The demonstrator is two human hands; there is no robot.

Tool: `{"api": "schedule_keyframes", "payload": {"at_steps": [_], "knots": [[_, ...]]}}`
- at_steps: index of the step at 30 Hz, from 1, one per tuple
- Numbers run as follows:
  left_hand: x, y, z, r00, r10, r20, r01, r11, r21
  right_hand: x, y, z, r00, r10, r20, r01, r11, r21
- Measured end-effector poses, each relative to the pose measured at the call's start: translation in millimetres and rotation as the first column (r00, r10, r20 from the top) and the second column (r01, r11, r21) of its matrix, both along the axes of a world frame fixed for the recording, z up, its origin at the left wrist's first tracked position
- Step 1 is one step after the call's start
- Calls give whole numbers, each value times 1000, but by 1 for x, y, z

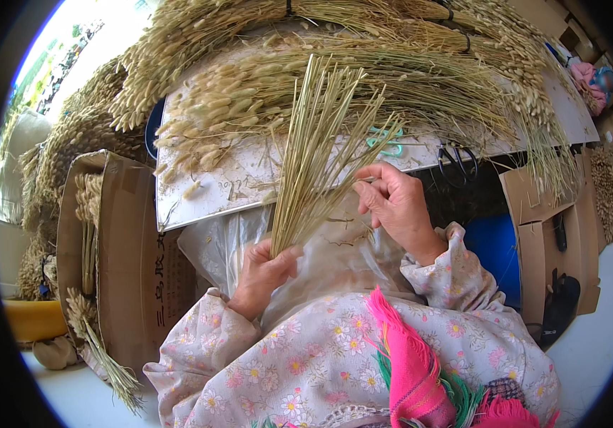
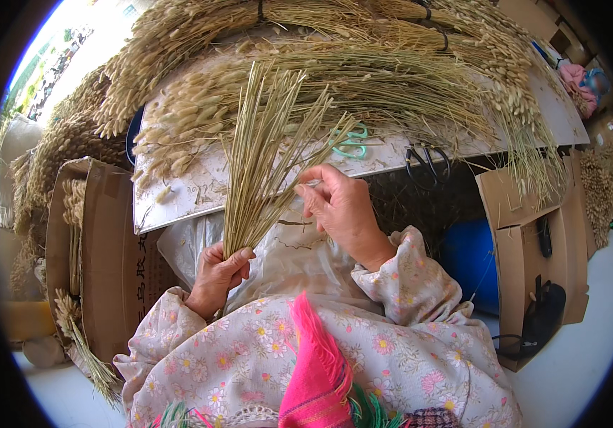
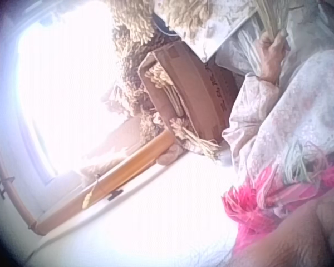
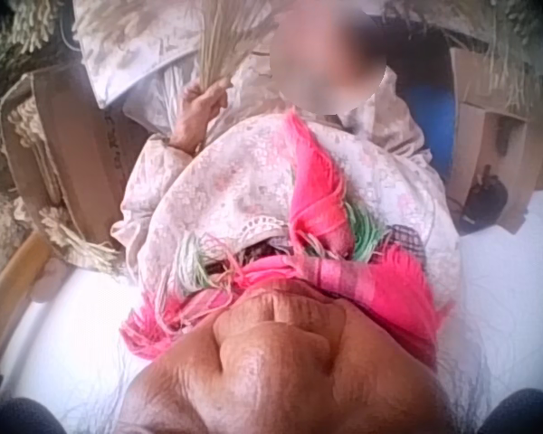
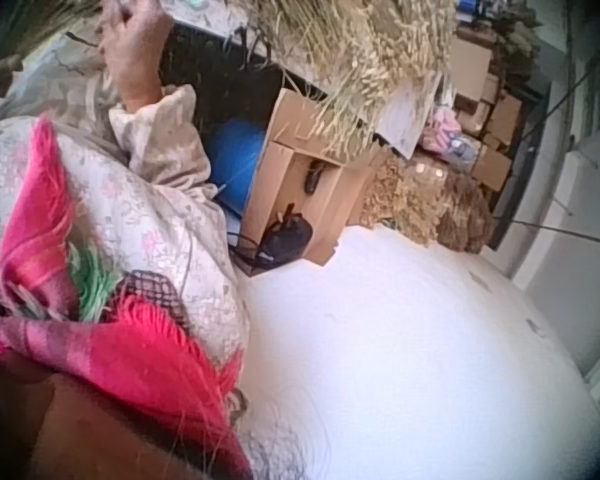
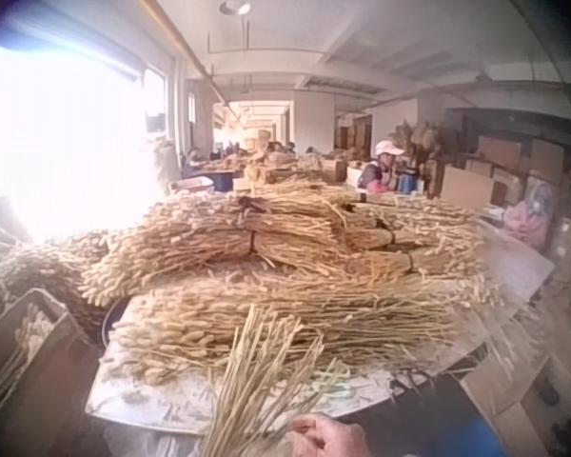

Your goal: The person gathers dried grain stalks from a table, trims the ends with scissors, aligns the stalks into a neat bundle, and secures them with a rubber band. The finished bundle is placed into a cardboard box. The process is repeated with additional stalks.

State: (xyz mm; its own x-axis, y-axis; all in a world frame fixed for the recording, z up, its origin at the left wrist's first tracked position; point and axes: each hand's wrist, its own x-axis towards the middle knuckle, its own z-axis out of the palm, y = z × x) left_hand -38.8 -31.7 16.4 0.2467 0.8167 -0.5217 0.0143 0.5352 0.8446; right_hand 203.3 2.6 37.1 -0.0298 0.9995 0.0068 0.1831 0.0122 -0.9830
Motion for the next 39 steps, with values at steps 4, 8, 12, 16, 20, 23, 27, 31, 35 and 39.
{"api": "schedule_keyframes", "payload": {"at_steps": [4,8,12,16,20,23,27,31,35,39], "knots": [[4,-2,0,999,-17,-28,19,998,60,-5,4,-1,950,53,306,-91,989,113],[6,-3,1,998,-35,-60,40,995,91,-6,4,-5,973,141,183,-137,990,-35],[5,-2,1,996,-46,-78,49,998,30,-3,2,-8,980,129,-154,-151,978,-143],[1,2,-1,1000,9,-1,-9,999,-34,12,3,1,692,80,-717,-298,937,-183],[-3,4,-3,999,28,34,-27,999,-47,41,-2,25,216,608,-764,-581,709,400],[-2,4,-3,1000,7,26,-6,999,-37,41,-2,32,883,367,-293,-401,914,-62],[3,1,-3,997,-63,-40,62,998,-21,18,13,20,991,79,109,-78,997,-11],[2,-2,-1,998,-65,19,66,997,-28,12,18,12,980,71,184,-66,997,-32],[-1,-1,-4,985,-71,154,76,997,-30,21,15,9,976,15,-217,-6,999,40],[-4,2,-6,985,-73,158,81,996,-45,45,12,21,698,-63,-713,268,947,179]]}}
